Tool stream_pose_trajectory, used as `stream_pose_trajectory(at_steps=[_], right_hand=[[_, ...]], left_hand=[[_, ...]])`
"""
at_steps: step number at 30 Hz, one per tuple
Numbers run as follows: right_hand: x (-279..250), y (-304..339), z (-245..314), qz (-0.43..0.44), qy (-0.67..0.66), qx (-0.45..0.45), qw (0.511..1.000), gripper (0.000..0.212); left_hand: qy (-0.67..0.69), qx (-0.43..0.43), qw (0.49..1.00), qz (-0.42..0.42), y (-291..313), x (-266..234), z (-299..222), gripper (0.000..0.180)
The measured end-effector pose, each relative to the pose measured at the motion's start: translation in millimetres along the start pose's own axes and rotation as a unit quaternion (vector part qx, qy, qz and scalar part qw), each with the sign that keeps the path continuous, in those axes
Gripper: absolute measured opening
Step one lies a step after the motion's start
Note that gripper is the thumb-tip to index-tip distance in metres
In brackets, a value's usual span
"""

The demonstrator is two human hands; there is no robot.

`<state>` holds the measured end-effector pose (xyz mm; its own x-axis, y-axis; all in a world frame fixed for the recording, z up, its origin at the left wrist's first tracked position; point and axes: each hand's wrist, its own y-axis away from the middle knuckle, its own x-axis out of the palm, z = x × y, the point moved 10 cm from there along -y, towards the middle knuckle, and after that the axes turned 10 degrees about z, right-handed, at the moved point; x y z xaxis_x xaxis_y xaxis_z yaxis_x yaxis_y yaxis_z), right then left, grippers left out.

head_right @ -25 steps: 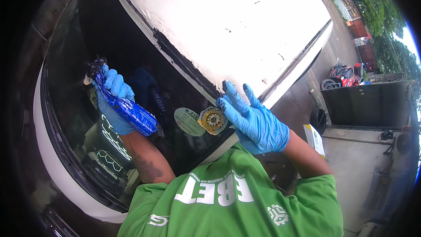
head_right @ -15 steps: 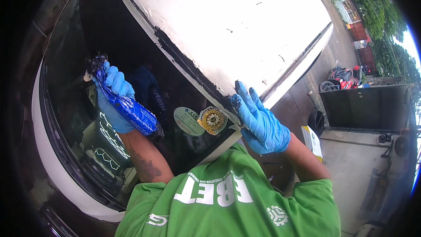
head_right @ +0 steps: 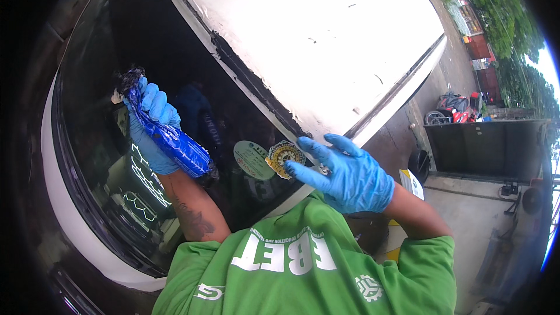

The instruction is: The person applies a black sealant along the seam between the car's hood and the windshield using a tube and gloved fingers. They smooth the sealant into the gap and wipe away excess material.

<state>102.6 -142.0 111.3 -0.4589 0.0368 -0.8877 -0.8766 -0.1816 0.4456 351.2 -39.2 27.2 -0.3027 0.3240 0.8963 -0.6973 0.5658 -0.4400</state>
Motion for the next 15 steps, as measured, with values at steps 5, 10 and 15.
stream_pose_trajectory(at_steps=[5, 10, 15], right_hand=[[-13.5, 20.2, -19.8, -0.118, -0.117, -0.054, 0.985, 0.087], [12.2, 14.4, -22.3, -0.087, -0.115, -0.074, 0.987, 0.089], [40.4, 3.9, -15.4, -0.021, -0.025, -0.033, 0.999, 0.082]], left_hand=[[0.001, 0.004, 1.000, -0.005, -1.6, -0.3, 0.8, 0.046], [-0.014, 0.012, 1.000, -0.014, -0.5, -0.2, -0.7, 0.047], [-0.024, 0.006, 0.999, -0.020, -0.7, 0.5, -1.1, 0.048]])
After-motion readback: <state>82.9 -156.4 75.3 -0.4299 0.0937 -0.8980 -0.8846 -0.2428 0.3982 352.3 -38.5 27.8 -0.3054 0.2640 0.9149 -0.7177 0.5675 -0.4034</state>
